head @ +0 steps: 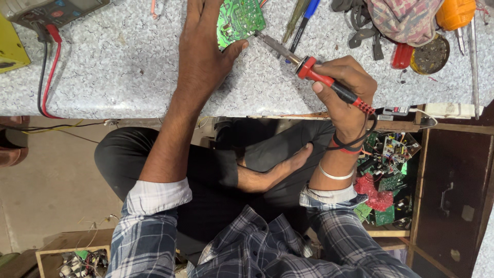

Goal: The person uses a soldering iron to reflow solder joints on a green circuit board, then switches to a multimeter to test continuity across several points on the board.

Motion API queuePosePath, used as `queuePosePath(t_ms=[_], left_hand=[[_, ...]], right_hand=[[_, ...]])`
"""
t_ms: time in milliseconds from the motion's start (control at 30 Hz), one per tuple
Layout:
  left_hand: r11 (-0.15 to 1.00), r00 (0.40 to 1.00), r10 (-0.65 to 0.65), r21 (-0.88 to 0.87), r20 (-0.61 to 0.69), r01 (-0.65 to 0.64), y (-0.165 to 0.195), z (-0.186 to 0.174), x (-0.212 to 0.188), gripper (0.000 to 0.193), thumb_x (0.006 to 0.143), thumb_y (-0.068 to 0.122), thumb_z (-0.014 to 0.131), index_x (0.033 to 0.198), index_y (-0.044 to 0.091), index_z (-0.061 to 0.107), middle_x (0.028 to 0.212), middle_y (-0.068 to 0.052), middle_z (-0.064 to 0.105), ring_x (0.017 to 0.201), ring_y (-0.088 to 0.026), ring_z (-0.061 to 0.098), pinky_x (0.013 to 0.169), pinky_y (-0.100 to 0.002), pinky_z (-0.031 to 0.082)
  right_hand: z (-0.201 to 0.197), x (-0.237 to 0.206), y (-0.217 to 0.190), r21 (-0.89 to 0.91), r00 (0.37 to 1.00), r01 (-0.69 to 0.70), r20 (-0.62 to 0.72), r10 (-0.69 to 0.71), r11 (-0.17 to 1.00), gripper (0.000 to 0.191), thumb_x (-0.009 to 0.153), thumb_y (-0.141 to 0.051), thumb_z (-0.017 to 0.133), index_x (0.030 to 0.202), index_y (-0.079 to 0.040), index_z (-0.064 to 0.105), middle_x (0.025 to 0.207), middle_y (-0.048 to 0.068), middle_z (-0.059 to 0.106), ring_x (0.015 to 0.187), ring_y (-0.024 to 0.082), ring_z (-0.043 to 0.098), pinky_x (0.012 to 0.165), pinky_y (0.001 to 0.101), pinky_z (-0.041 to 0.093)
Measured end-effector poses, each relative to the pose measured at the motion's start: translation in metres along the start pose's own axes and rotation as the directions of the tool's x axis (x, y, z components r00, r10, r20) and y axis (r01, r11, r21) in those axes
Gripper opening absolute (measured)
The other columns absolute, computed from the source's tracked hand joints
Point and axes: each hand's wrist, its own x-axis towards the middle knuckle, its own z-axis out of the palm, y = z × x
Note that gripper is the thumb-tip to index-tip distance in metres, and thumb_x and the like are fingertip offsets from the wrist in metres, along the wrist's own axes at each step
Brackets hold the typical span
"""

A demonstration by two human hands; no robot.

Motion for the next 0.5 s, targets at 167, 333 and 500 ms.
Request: queuePosePath(t_ms=[167,333,500], left_hand=[[1.000,1.000,-0.002,-0.002,0.010,0.002,-0.0004,0.0017,-0.0001,0.084,0.086,0.022,0.098,0.151,0.012,0.046,0.152,-0.016,0.046,0.140,-0.035,0.056,0.109,-0.043,0.052],[1.000,1.000,-0.002,-0.012,0.003,0.002,0.0003,0.0005,-0.0009,0.083,0.086,0.021,0.098,0.150,0.011,0.047,0.152,-0.017,0.046,0.140,-0.035,0.056,0.109,-0.043,0.052],[1.000,1.000,0.001,-0.018,0.005,-0.001,0.0013,-0.0002,0.0003,0.083,0.086,0.020,0.098,0.150,0.011,0.047,0.151,-0.016,0.046,0.139,-0.035,0.057,0.109,-0.043,0.052]], right_hand=[[-0.0009,0.0004,0.0003,0.016,1.000,0.003,-0.004,-0.003,1.000,0.027,0.096,-0.011,0.084,0.118,0.001,0.075,0.107,0.011,0.071,0.093,0.015,0.065,0.082,0.0251,0.049],[0.0004,0.0002,-0.0003,0.015,1.000,0.001,-0.004,-0.001,1.000,0.027,0.096,-0.012,0.085,0.118,0.001,0.075,0.110,0.011,0.071,0.093,0.015,0.065,0.082,0.0249,0.049],[0.0008,0.0001,-0.0018,0.011,1.000,-0.014,-0.004,0.014,1.000,0.027,0.096,-0.012,0.085,0.118,0.000,0.075,0.110,0.011,0.070,0.093,0.015,0.065,0.083,0.0249,0.048]])
